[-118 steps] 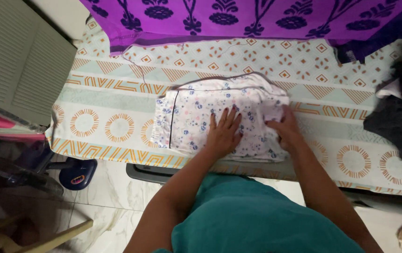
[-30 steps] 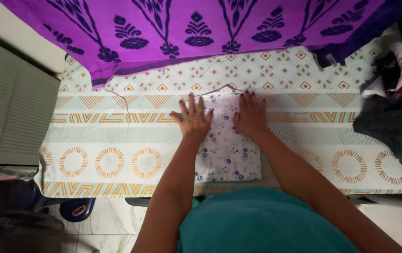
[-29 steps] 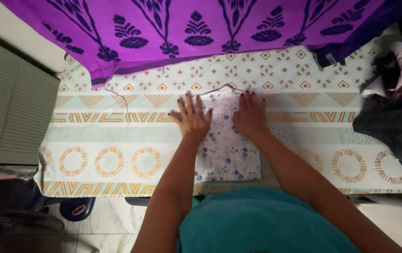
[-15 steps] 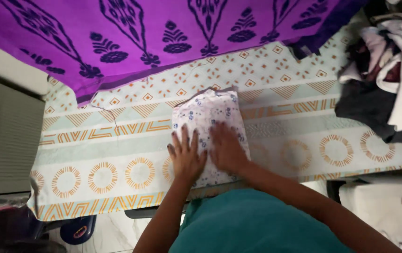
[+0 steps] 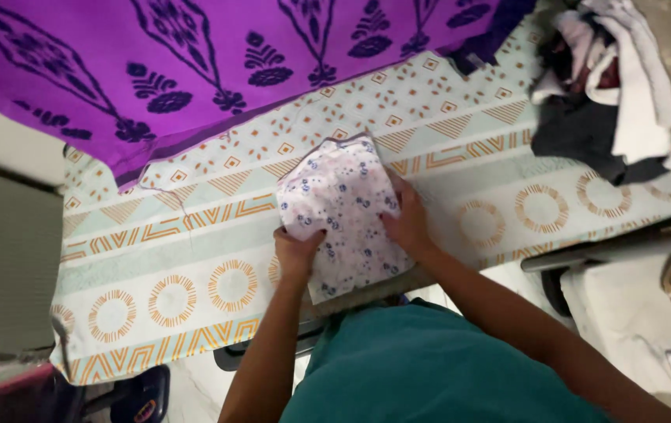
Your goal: The recorder folds several items of clothing, including shirts, on a flat surface.
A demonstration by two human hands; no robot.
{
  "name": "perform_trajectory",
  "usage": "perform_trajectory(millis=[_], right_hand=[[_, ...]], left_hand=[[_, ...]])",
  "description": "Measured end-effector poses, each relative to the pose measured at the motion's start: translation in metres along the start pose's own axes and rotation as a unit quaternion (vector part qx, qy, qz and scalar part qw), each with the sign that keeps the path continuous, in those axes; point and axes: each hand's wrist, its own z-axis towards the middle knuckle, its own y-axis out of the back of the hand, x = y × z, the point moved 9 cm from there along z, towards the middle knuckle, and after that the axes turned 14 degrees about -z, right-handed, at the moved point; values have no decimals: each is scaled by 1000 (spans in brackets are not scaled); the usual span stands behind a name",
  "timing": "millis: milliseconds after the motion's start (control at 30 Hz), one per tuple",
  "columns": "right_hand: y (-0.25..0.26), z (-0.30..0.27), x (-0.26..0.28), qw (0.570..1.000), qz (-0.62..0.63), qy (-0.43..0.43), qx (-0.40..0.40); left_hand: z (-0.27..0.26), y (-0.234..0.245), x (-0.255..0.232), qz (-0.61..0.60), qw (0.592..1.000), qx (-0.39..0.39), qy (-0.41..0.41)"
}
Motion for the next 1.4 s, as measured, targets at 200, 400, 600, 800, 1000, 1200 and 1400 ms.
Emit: perform_trajectory(millis=[200, 400, 600, 800, 1000, 1200, 1400], right_hand=[[18, 1, 8, 950, 286, -14, 122], [35, -22, -27, 954, 188, -75, 223], [104, -16, -25, 971, 141, -82, 172], [201, -16, -13, 987, 97, -14, 125], [296, -80, -25, 983, 171, -46, 41], [393, -209, -74, 966, 193, -159, -61], [466, -343, -130, 945, 182, -229, -150]], left_hand=[[-13, -32, -16, -173, 933, 199, 245], [-15, -82, 15, -158, 902, 277, 292], [-16, -154, -8, -110, 918, 344, 162], [-38, -234, -28, -282, 809, 431, 284], [-118, -261, -129, -254, 804, 452, 292], [-243, -341, -179, -291, 724, 602, 166], [-379, -422, -165, -189, 728, 648, 123]])
